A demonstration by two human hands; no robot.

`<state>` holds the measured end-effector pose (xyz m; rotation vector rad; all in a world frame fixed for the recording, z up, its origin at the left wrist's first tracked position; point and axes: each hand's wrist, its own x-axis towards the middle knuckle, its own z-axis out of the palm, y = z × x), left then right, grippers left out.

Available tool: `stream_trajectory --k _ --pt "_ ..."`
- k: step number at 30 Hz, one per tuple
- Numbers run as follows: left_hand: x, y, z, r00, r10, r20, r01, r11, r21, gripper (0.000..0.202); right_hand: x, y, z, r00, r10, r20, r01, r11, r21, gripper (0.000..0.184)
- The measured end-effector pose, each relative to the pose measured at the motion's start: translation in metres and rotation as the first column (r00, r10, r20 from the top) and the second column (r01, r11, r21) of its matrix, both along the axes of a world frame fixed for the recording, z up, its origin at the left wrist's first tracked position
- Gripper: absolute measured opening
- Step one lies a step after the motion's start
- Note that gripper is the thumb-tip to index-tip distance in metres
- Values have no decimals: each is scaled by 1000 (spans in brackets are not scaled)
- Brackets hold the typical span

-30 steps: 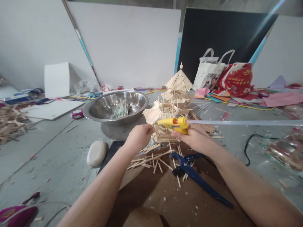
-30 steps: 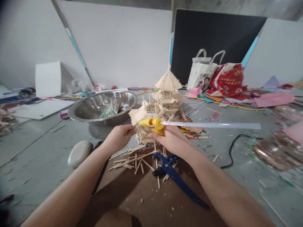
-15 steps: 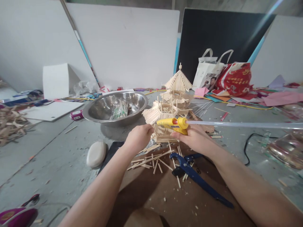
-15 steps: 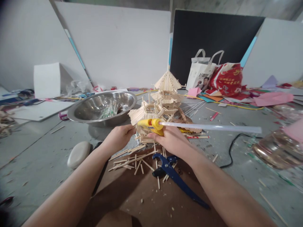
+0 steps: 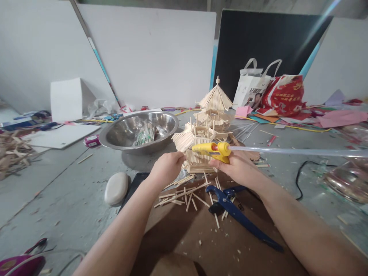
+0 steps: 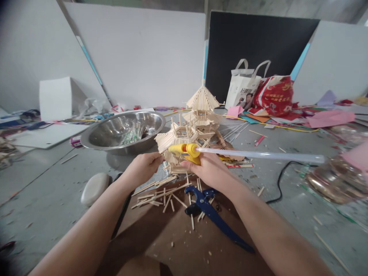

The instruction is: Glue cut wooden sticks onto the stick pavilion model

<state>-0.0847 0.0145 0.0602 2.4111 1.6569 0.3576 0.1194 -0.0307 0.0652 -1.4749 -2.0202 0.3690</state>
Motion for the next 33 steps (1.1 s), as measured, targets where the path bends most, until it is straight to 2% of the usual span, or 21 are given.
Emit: stream_trajectory --k 9,14,17,23,26,29,33 --pt "-6 -4 4 999 -33 7 33 999 -18 29 7 1 -2 998 -23 -54 23 1000 7 43" --pt "-14 -6 8 1000 -13 5 14 1000 -19 27 27 4 -1 986 -120 -115 114 992 -60 36" --pt "-20 -5 9 999 20 -29 -21 1000 -23 28 46 5 2 944 -218 -248 192 973 -125 37" --pt "-29 0 4 986 14 -165 -22 999 -46 34 83 12 10 796 -379 -473 364 923 -127 41" --pt "-31 3 -4 970 -32 -241 12 996 -84 34 102 25 -2 717 -432 -547 342 902 -263 40" --pt "-33 6 -12 958 -116 -262 71 982 -174 32 122 42 -26 653 -511 -559 318 855 -410 33" --pt "-32 7 -20 951 -160 -263 96 966 -242 31 139 55 -57 643 -565 -516 275 800 -534 29"
